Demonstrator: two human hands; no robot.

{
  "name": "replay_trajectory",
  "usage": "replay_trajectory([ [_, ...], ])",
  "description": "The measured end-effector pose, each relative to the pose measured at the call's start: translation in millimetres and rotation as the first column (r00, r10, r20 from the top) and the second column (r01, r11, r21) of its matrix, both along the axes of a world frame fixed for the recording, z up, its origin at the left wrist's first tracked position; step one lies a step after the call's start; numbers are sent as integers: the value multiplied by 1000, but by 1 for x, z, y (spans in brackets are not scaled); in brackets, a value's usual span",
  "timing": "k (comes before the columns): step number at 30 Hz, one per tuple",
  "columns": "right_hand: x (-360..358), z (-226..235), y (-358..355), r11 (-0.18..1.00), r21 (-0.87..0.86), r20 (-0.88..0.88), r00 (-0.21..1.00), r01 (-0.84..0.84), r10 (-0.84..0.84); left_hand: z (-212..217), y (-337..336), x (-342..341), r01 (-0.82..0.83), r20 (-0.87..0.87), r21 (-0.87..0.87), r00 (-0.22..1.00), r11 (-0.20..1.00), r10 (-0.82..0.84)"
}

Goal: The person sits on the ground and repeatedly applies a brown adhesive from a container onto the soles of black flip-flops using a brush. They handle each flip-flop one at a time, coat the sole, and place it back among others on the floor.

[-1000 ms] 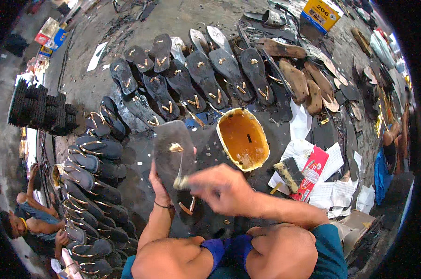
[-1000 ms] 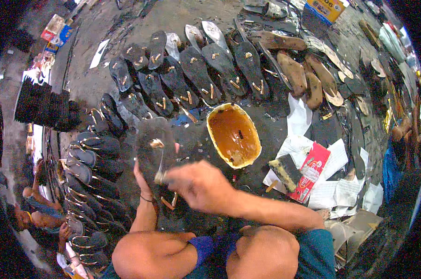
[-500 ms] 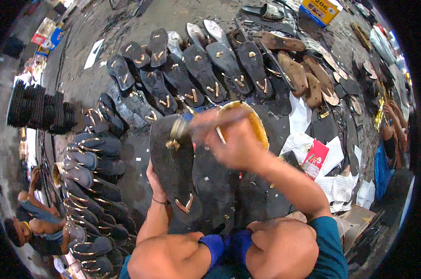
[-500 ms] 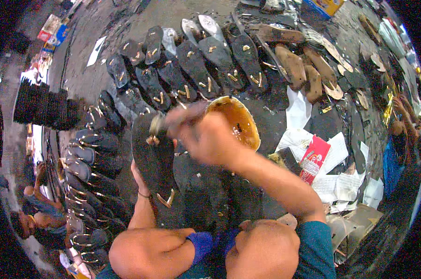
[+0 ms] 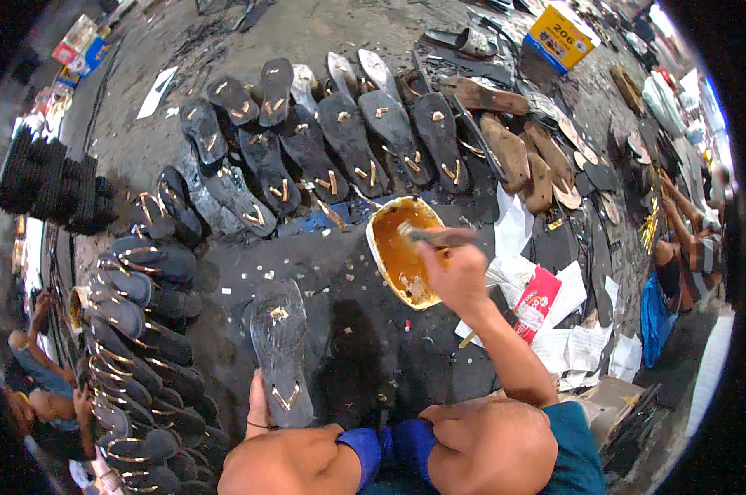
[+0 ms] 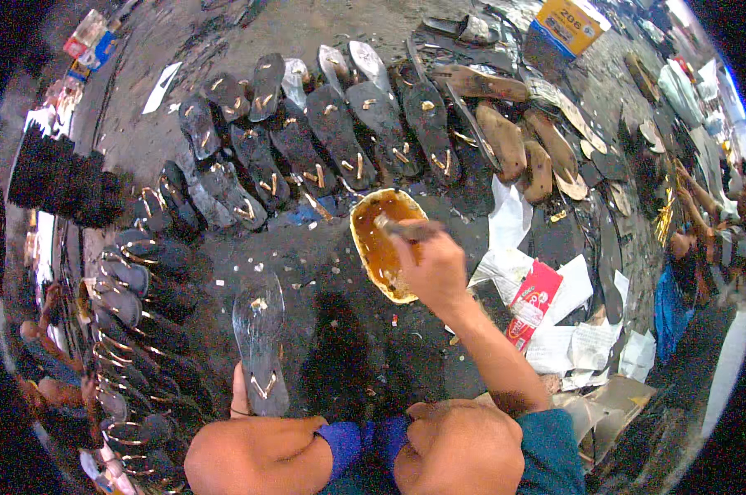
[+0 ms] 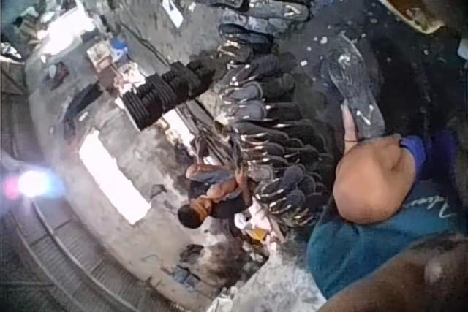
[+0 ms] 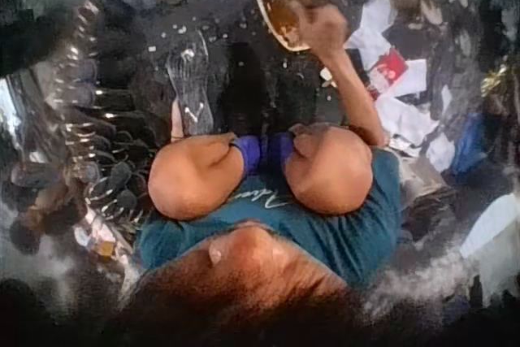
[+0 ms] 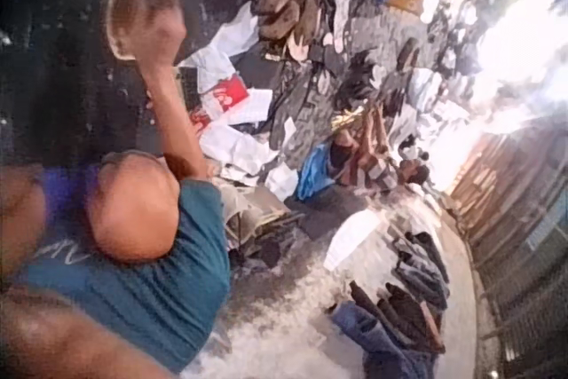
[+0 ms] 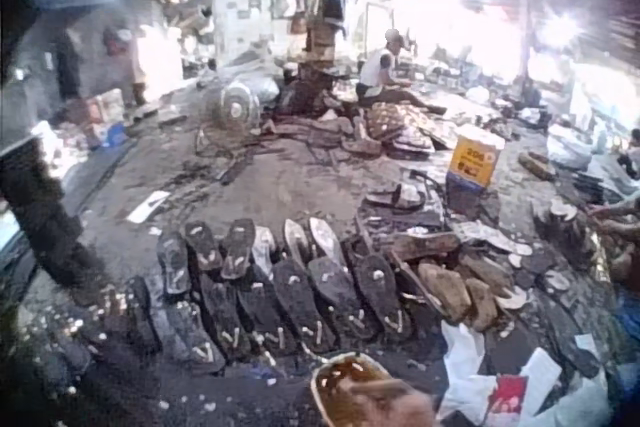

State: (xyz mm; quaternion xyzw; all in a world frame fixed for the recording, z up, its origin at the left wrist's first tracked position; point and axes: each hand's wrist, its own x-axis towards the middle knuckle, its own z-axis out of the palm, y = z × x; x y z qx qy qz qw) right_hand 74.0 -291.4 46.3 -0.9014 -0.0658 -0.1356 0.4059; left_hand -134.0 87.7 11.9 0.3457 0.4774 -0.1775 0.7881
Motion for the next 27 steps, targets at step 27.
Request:
replay_trajectory([
  [27, -26, 95, 73, 721, 263, 263, 767, -641, 586, 68, -85, 180, 149, 539, -632, 790, 760, 293],
])
